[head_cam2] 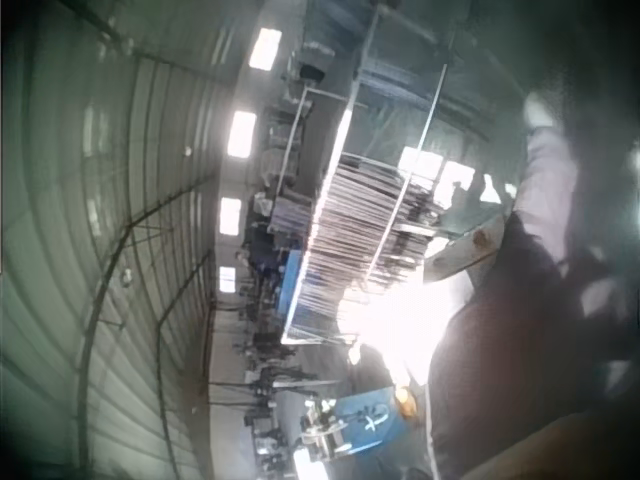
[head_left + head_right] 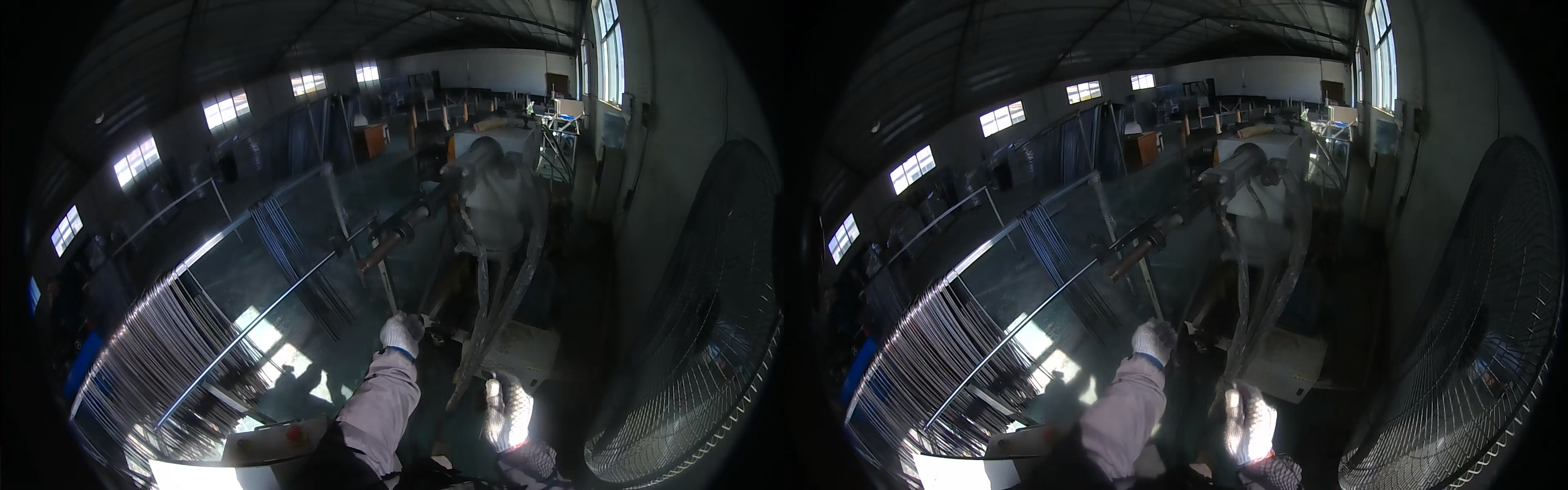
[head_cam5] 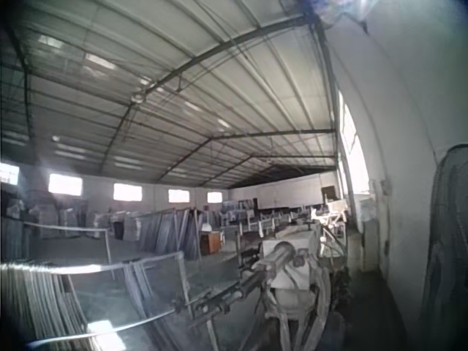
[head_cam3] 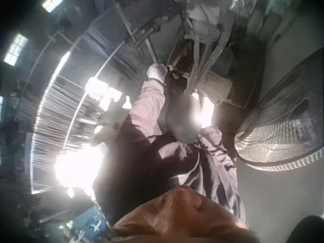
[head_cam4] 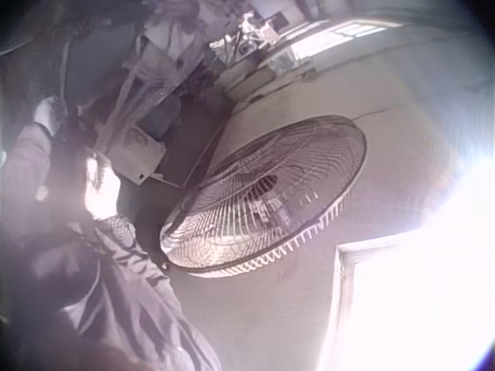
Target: The person measures and bends metal rods using a manual bending jig, then operates a hydraulic bending machine to form curved rods. They repeatedly load rods into the machine, adjust clamps, and stack finished pieces.
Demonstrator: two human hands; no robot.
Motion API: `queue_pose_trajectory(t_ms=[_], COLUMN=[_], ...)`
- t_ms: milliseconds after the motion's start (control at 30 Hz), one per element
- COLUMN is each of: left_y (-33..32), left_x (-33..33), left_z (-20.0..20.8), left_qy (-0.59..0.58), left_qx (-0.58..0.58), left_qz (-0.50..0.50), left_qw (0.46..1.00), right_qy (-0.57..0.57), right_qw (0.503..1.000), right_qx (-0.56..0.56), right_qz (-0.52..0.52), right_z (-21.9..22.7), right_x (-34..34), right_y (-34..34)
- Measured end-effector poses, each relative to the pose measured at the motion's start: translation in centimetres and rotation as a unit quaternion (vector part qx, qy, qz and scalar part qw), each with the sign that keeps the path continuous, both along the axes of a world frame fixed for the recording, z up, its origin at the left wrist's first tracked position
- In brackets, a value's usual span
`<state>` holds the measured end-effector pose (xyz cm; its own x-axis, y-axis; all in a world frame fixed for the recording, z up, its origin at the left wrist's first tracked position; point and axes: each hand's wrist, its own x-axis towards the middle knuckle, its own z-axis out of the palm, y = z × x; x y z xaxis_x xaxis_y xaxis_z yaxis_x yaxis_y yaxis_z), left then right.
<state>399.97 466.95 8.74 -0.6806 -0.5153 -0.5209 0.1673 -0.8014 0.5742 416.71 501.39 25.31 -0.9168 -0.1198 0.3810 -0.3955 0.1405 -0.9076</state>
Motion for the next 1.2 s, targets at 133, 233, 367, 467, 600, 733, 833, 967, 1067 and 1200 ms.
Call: queue_pose_trajectory(t_ms=[133,233,367,467,600,733,833,967,1067,1200], left_y=[-3.8,-3.4,-5.4,-7.9,-10.5,-12.6,-11.4,-12.9,-8.6,-9.2], left_x=[-4.5,-6.7,-7.7,-7.8,-6.9,-7.7,-7.2,-7.6,-9.0,-10.0], left_z=[2.5,9.4,16.4,19.3,18.8,21.9,24.0,24.9,28.5,28.4], left_qy=[0.160,0.217,0.297,0.308,0.247,0.138,0.107,0.002,0.000,-0.071], left_qx=[0.056,0.032,0.025,-0.033,-0.189,-0.232,-0.357,-0.532,-0.525,-0.384], left_qz=[-0.057,-0.108,-0.224,-0.264,-0.274,-0.343,-0.377,-0.390,-0.365,-0.368], left_qw=[0.984,0.970,0.928,0.913,0.910,0.900,0.848,0.751,0.769,0.844], right_qy=[0.052,0.013,0.021,0.013,-0.016,-0.039,-0.039,-0.007,0.010,-0.031], right_qw=[0.996,0.998,0.999,0.999,0.990,0.983,0.979,0.978,0.985,0.986], right_qx=[0.024,-0.005,-0.001,-0.028,-0.061,-0.065,-0.042,-0.013,-0.019,-0.045], right_qz=[-0.075,-0.069,-0.028,0.021,0.128,0.169,0.197,0.210,0.168,0.155], right_z=[1.3,1.8,4.4,5.0,4.8,4.0,3.5,3.4,3.7,3.2], right_x=[-8.7,-14.3,-19.8,-23.2,-26.6,-29.5,-31.0,-31.4,-31.2,-29.7], right_y=[-4.6,-7.7,-11.9,-14.3,-17.5,-19.6,-20.4,-21.4,-21.1,-22.1])
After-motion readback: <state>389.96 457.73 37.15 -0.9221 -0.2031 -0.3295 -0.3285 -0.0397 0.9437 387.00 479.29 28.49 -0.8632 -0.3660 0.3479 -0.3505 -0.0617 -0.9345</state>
